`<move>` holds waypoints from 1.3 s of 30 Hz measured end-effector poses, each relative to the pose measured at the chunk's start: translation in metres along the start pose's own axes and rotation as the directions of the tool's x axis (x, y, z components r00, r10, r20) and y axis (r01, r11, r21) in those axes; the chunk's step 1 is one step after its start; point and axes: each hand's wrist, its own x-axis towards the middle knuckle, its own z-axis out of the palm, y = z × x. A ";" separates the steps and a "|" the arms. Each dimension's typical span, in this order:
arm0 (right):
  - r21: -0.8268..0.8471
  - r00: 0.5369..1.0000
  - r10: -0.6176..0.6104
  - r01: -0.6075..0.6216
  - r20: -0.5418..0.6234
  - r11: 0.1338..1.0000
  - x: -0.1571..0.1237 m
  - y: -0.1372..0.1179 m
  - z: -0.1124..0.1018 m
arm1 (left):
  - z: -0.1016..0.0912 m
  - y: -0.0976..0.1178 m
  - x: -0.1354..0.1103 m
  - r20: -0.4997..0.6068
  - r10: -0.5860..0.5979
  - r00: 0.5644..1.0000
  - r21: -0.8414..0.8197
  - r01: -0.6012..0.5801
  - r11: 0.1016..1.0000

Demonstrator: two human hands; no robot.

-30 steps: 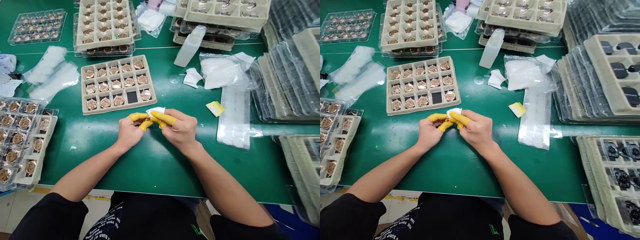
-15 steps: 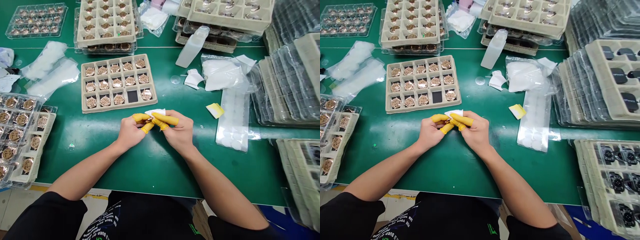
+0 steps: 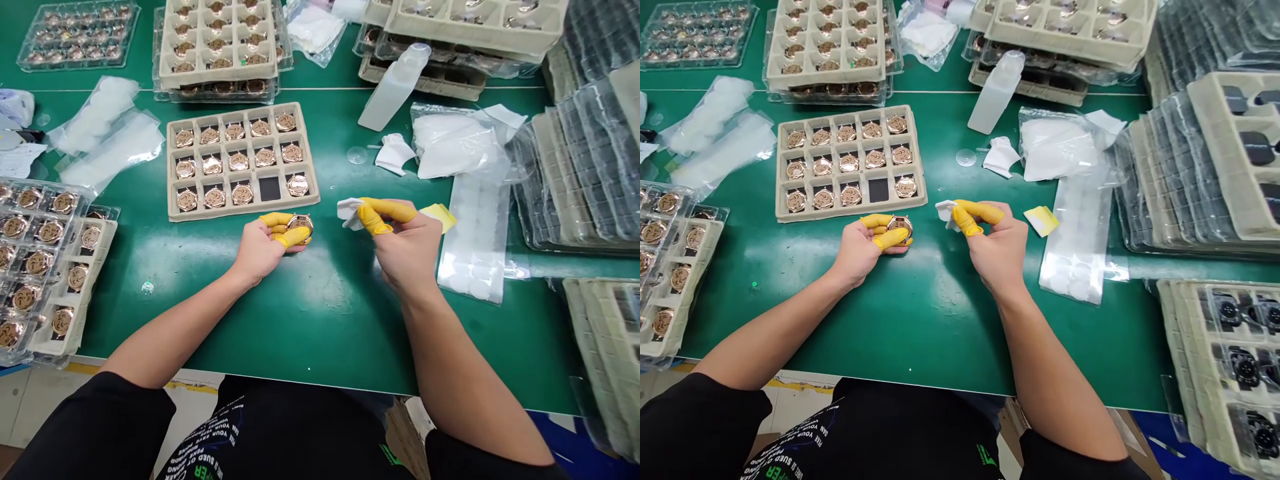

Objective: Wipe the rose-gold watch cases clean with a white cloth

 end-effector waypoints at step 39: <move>-0.250 0.931 -0.321 0.357 0.174 0.900 -0.015 -0.019 -0.005 | -0.004 -0.016 -0.005 -0.023 0.322 0.946 0.379 -0.290 0.879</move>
